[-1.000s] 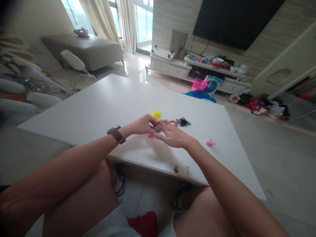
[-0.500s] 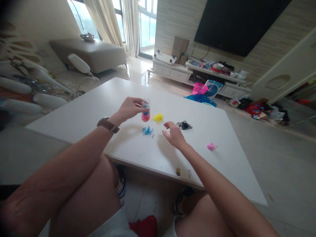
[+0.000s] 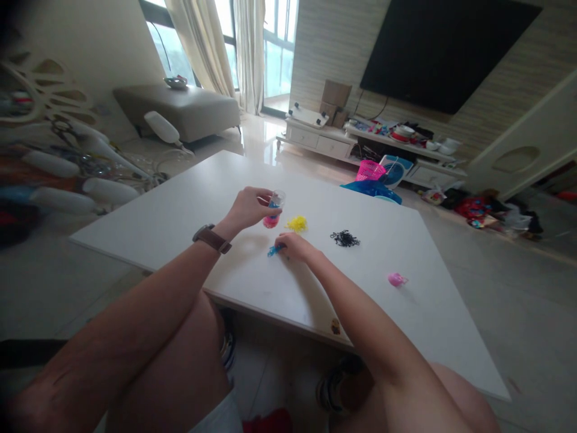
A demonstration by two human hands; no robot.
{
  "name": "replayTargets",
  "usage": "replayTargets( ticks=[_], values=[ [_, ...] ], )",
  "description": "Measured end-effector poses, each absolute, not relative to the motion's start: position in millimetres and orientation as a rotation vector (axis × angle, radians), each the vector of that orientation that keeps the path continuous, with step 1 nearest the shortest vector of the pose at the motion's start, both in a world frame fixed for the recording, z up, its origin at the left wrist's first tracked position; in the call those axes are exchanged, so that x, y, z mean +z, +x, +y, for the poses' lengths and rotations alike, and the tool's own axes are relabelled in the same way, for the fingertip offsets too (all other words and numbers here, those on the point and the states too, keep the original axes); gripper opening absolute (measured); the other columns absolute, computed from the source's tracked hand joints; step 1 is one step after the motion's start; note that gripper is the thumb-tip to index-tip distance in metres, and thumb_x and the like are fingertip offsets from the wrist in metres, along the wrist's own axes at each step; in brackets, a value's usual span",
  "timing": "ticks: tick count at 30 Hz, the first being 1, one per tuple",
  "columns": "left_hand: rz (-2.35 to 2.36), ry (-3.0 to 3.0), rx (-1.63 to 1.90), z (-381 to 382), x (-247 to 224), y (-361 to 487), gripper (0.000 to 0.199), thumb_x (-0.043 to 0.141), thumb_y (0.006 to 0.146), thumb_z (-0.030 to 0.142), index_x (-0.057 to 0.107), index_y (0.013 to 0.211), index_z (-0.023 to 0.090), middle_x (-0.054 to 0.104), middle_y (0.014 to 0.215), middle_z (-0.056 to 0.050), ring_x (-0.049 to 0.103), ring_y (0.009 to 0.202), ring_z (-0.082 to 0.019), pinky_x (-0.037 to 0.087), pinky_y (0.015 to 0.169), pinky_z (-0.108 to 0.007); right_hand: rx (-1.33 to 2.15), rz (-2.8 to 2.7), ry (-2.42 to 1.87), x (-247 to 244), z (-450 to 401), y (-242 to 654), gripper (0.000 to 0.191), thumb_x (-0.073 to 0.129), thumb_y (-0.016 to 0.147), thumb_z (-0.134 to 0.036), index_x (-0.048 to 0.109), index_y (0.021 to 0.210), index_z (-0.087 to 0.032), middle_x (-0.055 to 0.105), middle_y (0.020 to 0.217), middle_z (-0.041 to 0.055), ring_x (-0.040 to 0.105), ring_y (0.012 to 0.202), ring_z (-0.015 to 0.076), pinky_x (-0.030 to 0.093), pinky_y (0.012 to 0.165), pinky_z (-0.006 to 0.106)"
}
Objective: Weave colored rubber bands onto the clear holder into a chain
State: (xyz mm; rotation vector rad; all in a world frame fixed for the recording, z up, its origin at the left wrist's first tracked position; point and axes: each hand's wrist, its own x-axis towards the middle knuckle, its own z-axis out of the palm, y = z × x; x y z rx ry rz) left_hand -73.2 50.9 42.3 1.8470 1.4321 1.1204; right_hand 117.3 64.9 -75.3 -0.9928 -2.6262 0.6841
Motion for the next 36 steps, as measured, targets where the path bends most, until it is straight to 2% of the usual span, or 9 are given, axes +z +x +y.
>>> replayTargets(
  ticks=[3, 11, 16, 24, 27, 31, 36],
  values=[
    [1.429, 1.877, 1.068, 52, 38, -72, 0.046, 0.082, 0.062, 0.032, 0.078, 0.103, 0.013, 0.076, 0.088, -0.009, 0.070, 0.075, -0.019, 0.054, 0.068, -0.027, 0.669, -2.499, -1.046, -78, 55, 120, 0.019, 0.065, 0.076, 0.000, 0.075, 0.080, -0.016, 0.069, 0.081, 0.0032, 0.061, 0.074, 0.0146, 0.047, 0.072, 0.026],
    [1.358, 2.148, 0.685, 53, 10, -60, 0.051, 0.078, 0.059, 0.028, 0.078, 0.108, 0.016, 0.074, 0.083, -0.006, 0.066, 0.073, -0.019, 0.051, 0.067, -0.028, 0.529, -2.179, -1.301, -51, 29, 176, 0.007, 0.071, 0.079, -0.015, 0.076, 0.082, -0.018, 0.074, 0.080, 0.0040, 0.064, 0.071, 0.0167, 0.049, 0.070, 0.029],
    [1.238, 2.281, 0.529, 42, -7, -37, 0.050, 0.077, 0.059, 0.028, 0.079, 0.108, 0.018, 0.075, 0.087, -0.006, 0.066, 0.075, -0.020, 0.049, 0.068, -0.028, 0.491, -2.096, -1.364, -28, 2, 204, 0.006, 0.071, 0.080, -0.021, 0.076, 0.083, -0.018, 0.073, 0.078, 0.0044, 0.064, 0.069, 0.0174, 0.050, 0.068, 0.030],
    [1.087, 2.349, 0.489, 15, -18, -10, 0.041, 0.075, 0.061, 0.025, 0.080, 0.102, 0.019, 0.074, 0.079, -0.005, 0.062, 0.070, -0.018, 0.044, 0.065, -0.027, 0.505, -2.149, -1.298, -18, -21, 197, 0.011, 0.067, 0.080, -0.010, 0.074, 0.082, -0.019, 0.071, 0.077, 0.0036, 0.064, 0.069, 0.0171, 0.049, 0.067, 0.030],
    [1.077, 2.324, 0.492, 15, -17, -9, 0.041, 0.075, 0.063, 0.026, 0.081, 0.103, 0.021, 0.073, 0.077, -0.004, 0.060, 0.068, -0.017, 0.042, 0.065, -0.026, 0.593, -2.008, -1.356, -15, -24, 193, 0.012, 0.071, 0.077, -0.012, 0.071, 0.085, -0.019, 0.072, 0.074, 0.0012, 0.066, 0.068, 0.0172, 0.050, 0.067, 0.029],
    [1.029, 2.275, 0.523, 17, -14, -11, 0.042, 0.075, 0.063, 0.026, 0.080, 0.105, 0.021, 0.072, 0.078, -0.003, 0.060, 0.069, -0.016, 0.042, 0.065, -0.026, 0.615, -1.970, -1.303, -9, -24, 192, 0.004, 0.072, 0.077, -0.015, 0.072, 0.077, -0.019, 0.073, 0.072, 0.0016, 0.067, 0.068, 0.0176, 0.050, 0.066, 0.029],
    [1.025, 2.196, 0.521, 17, -9, -13, 0.044, 0.076, 0.063, 0.026, 0.080, 0.106, 0.018, 0.071, 0.077, -0.004, 0.061, 0.072, -0.017, 0.043, 0.065, -0.026, 0.562, -2.041, -1.178, -5, -22, 194, 0.010, 0.069, 0.082, -0.018, 0.078, 0.077, -0.020, 0.073, 0.079, 0.0044, 0.065, 0.069, 0.0163, 0.050, 0.065, 0.029]
  ],
)
